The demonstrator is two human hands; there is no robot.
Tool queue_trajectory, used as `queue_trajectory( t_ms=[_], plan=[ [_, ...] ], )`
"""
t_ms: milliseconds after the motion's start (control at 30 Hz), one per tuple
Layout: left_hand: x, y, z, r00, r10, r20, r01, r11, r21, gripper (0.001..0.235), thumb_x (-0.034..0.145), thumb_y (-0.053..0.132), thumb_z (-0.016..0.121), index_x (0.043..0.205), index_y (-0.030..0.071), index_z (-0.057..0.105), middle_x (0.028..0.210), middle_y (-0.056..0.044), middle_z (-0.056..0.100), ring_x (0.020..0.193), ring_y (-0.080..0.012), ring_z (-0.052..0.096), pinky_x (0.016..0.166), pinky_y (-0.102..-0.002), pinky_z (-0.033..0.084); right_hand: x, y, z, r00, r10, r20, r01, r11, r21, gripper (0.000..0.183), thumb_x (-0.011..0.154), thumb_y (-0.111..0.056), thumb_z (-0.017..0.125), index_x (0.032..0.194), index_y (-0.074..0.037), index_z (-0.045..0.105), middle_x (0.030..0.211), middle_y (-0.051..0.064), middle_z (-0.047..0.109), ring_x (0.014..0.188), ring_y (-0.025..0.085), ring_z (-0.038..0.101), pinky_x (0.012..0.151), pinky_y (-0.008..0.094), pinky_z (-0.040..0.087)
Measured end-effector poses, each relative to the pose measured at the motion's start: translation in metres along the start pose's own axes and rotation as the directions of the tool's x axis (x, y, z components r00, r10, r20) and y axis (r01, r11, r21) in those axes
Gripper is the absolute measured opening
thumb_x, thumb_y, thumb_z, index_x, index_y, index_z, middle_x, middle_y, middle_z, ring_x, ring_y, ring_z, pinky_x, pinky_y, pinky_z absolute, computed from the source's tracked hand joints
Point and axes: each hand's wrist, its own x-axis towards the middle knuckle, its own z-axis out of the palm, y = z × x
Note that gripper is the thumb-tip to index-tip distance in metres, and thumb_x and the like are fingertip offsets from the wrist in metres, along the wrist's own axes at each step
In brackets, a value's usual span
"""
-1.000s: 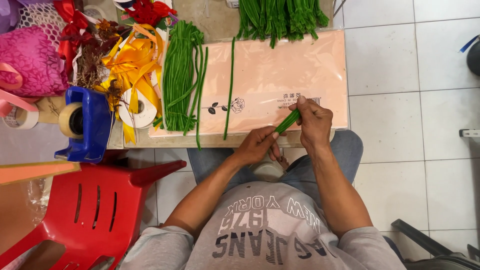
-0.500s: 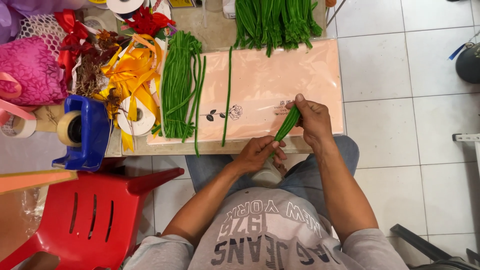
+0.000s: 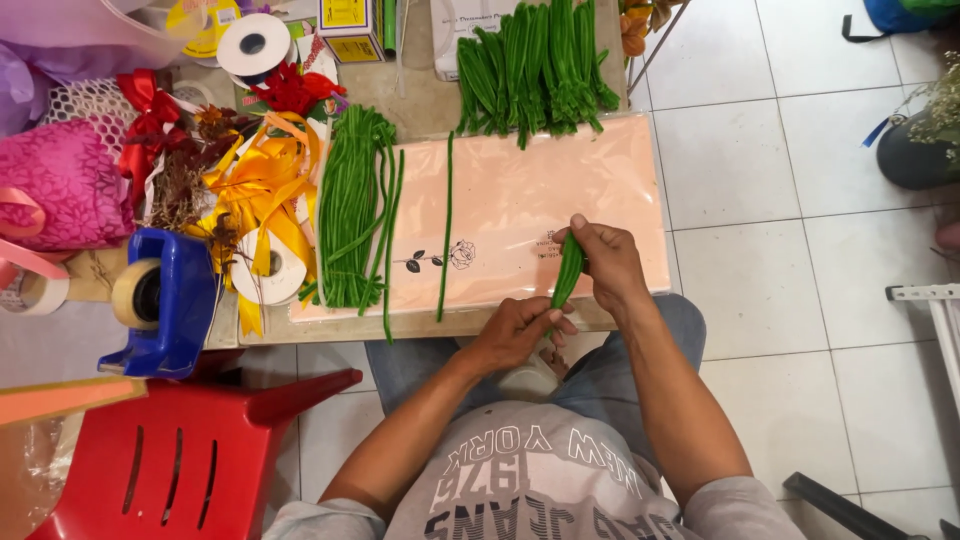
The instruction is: Shaping green floral stems by hand to create decorative loops for floral arrangements.
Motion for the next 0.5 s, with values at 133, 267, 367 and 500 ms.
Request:
queue_trajectory(
  t_ms=[133,267,367,500],
  plan=[
    [0.009,-0.007,0.001,0.989,0.021,-0.143,-0.022,1.000,-0.006,0.025,0.110,0.013,0.051,0.116,-0.001,0.071,0.090,-0.013,0.078,0.077,-0.0194,0.075,0.078,-0.035,0.060,-0.040,-0.029,0.011,0.970,-0.037,0.241,0.033,0.999,0.024,0.031,0.102,-0.032,0.069,0.097,-0.002,0.077,0.079,0.011,0.068,0.077,0.024,0.064,0.087,0.048,0.058],
    [0.011,0.003,-0.004,0.985,0.010,-0.171,0.020,0.985,0.172,0.022,0.106,0.020,0.060,0.097,0.006,0.075,0.073,-0.010,0.076,0.073,-0.0120,0.071,0.068,-0.028,0.055,-0.052,-0.017,0.013,0.940,-0.116,0.321,0.097,0.992,0.077,0.017,0.102,-0.006,0.062,0.099,0.007,0.072,0.071,0.013,0.067,0.058,0.017,0.063,0.042,0.032,0.054],
    [0.010,0.018,-0.016,0.974,-0.026,-0.226,0.068,0.981,0.182,0.020,0.102,0.024,0.068,0.099,0.005,0.076,0.076,-0.011,0.077,0.074,-0.0122,0.070,0.073,-0.032,0.056,-0.044,-0.010,0.005,0.930,-0.181,0.321,0.184,0.983,0.022,0.018,0.103,-0.008,0.062,0.100,0.005,0.074,0.076,0.012,0.069,0.069,0.017,0.064,0.058,0.035,0.058],
    [0.023,0.026,-0.034,0.940,0.007,-0.341,0.048,0.987,0.151,0.033,0.099,0.031,0.072,0.112,0.001,0.075,0.088,-0.018,0.078,0.089,-0.0189,0.074,0.083,-0.038,0.059,-0.037,-0.001,-0.003,0.872,-0.209,0.444,0.242,0.970,-0.020,0.017,0.103,-0.006,0.062,0.098,0.004,0.075,0.072,0.007,0.066,0.065,0.015,0.064,0.058,0.034,0.059]
  ],
)
